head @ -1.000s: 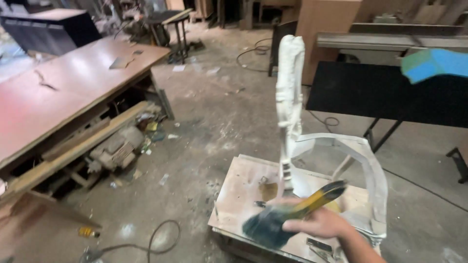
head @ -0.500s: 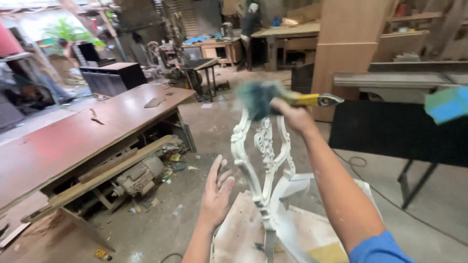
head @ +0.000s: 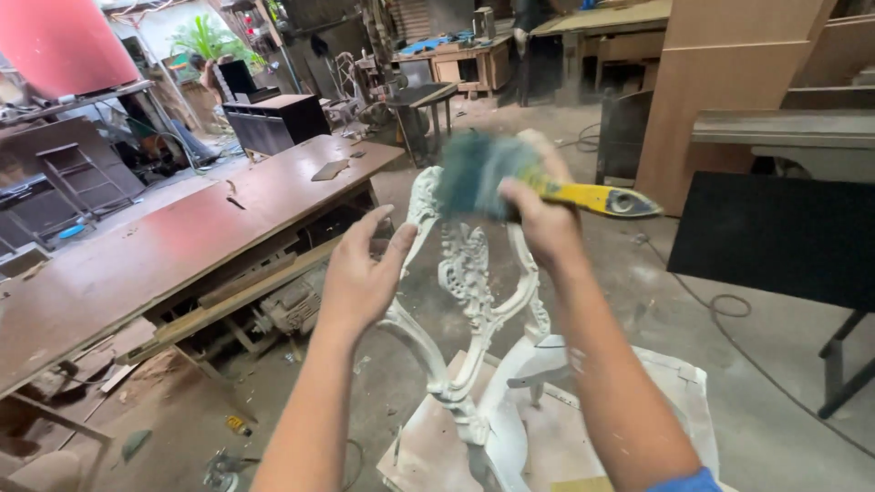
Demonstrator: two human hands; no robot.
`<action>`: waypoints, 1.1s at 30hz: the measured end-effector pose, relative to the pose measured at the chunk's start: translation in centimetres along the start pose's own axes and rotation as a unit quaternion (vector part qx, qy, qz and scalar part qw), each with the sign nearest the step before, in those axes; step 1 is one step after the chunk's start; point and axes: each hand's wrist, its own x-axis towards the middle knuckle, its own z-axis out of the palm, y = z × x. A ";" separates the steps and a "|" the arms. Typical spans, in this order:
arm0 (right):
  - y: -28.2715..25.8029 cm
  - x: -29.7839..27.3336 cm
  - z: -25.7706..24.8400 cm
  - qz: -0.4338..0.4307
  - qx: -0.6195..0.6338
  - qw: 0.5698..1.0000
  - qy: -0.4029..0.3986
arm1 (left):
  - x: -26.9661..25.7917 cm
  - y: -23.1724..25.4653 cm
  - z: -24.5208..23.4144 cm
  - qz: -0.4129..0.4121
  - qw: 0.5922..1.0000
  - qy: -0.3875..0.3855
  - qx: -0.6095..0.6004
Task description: Sanding and brushing a decorative chair frame to prepare it for finishing in a workshop environment.
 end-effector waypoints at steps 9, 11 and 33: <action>-0.1 -11.3 2.8 0.111 0.045 0.961 -0.248 | 7.0 -1.3 1.7 -0.059 0.981 -0.136 0.122; 0.4 -11.0 -0.3 0.002 -0.178 0.902 -0.393 | 7.0 -0.6 1.5 -0.021 0.976 -0.146 0.159; 1.9 -18.4 7.3 -0.347 -0.151 0.926 0.007 | 6.6 -1.7 2.8 -0.066 0.959 -0.262 0.090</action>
